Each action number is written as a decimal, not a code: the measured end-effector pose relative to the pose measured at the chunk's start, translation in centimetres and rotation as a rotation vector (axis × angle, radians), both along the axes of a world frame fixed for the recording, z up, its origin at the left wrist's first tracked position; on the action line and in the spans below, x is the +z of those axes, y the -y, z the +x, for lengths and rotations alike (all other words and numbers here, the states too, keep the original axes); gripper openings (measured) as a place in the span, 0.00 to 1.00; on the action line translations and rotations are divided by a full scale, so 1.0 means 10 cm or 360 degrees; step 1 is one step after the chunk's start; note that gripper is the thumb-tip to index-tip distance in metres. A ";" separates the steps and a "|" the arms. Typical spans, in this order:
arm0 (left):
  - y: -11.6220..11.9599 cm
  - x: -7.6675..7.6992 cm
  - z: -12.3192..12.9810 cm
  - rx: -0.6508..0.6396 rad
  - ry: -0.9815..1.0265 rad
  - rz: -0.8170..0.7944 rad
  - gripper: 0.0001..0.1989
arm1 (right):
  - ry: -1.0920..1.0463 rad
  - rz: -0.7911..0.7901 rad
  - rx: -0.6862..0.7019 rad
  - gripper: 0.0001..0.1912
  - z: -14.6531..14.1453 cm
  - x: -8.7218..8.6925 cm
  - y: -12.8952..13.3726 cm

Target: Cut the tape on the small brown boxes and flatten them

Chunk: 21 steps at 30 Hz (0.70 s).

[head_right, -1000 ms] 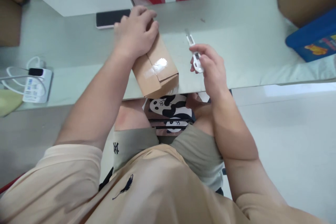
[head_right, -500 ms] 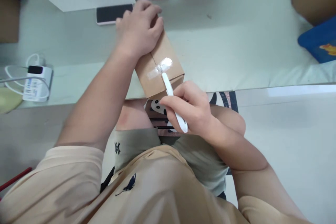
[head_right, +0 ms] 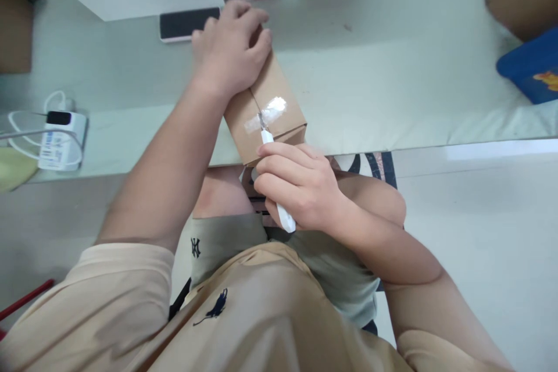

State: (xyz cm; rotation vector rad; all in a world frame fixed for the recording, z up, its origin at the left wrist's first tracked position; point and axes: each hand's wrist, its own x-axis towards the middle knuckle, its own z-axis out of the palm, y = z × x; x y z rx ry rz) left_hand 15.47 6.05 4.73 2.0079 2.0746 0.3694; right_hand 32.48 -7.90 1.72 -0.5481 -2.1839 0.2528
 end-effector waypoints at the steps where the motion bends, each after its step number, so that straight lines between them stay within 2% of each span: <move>1: 0.00 0.00 0.00 -0.0003 -0.0001 0.0007 0.21 | 0.0020 0.0002 -0.0020 0.08 -0.01 0.01 0.00; 5: 0.01 -0.02 0.00 -0.0023 -0.0022 0.0047 0.20 | 0.0067 -0.0038 -0.0073 0.10 -0.06 0.00 -0.02; 12: 0.03 -0.01 -0.02 -0.0020 -0.0033 0.0065 0.21 | -0.0098 -0.0115 0.0037 0.10 -0.09 0.01 -0.03; 16: -0.01 -0.03 -0.01 -0.0006 0.0046 0.0024 0.20 | -0.0180 -0.0122 0.0047 0.10 -0.05 0.04 0.00; 21: -0.07 -0.08 -0.01 0.0008 0.0149 0.0103 0.18 | -0.0181 -0.0059 -0.0015 0.09 -0.07 0.02 0.04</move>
